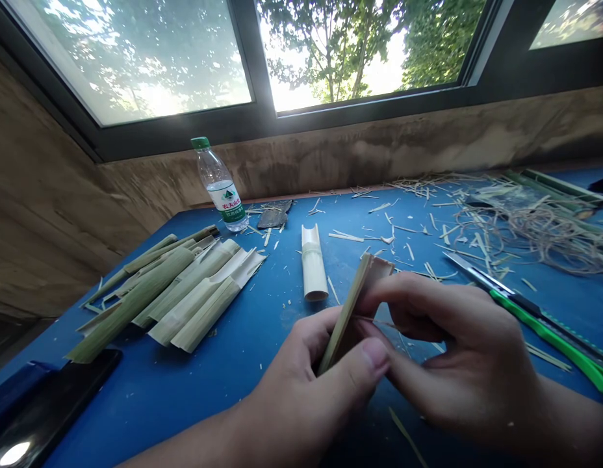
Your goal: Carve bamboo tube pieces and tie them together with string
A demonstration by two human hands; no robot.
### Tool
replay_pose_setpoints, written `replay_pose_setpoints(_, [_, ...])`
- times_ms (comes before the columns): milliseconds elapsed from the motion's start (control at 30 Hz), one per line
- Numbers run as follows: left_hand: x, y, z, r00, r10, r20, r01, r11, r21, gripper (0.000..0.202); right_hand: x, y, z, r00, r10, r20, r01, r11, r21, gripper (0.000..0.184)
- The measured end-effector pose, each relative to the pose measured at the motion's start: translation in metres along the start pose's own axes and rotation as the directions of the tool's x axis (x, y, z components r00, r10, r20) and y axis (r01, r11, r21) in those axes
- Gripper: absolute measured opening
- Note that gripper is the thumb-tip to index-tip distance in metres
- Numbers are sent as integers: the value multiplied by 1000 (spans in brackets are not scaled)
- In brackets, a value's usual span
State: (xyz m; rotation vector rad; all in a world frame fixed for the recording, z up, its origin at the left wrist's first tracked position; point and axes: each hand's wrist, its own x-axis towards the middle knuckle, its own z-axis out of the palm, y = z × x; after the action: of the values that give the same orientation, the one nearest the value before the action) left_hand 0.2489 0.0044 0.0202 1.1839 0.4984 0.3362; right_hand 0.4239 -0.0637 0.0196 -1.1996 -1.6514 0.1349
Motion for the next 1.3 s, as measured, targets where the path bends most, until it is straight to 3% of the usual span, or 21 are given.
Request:
replay_pose_setpoints(133, [-1, 0, -4, 1000, -2, 7, 1, 996, 91, 50, 1, -1, 0, 999, -43, -24, 43, 999, 2, 23])
replay_pose_setpoints(500, [0, 2, -5, 999, -21, 48, 21, 1000, -1, 58, -2, 3, -1, 997, -80, 4, 80, 997, -2, 21])
replay_pose_setpoints(600, [-2, 4, -4, 999, -19, 47, 19, 1000, -3, 50, -3, 2, -1, 997, -70, -27, 69, 997, -35, 20])
replay_pose_setpoints(900, [-1, 6, -2, 998, 64, 1, -64, 996, 69, 34, -1, 0, -3, 998, -50, 50, 50, 999, -15, 18])
replay_pose_setpoints(1033, [-6, 6, -1, 996, 94, 4, -93, 990, 109, 40, -2, 0, -4, 997, -30, 70, 34, 998, -61, 25])
replay_pose_setpoints(1167, [-8, 4, 0, 993, 120, 17, -121, 989, 84, 44, -3, 3, -4, 999, -50, 7, 50, 989, -137, 14])
replay_pose_setpoints(1300, [-8, 5, -2, 994, 103, 26, -105, 990, 95, 47, -6, 4, -3, 999, -34, 14, 35, 993, -110, 26])
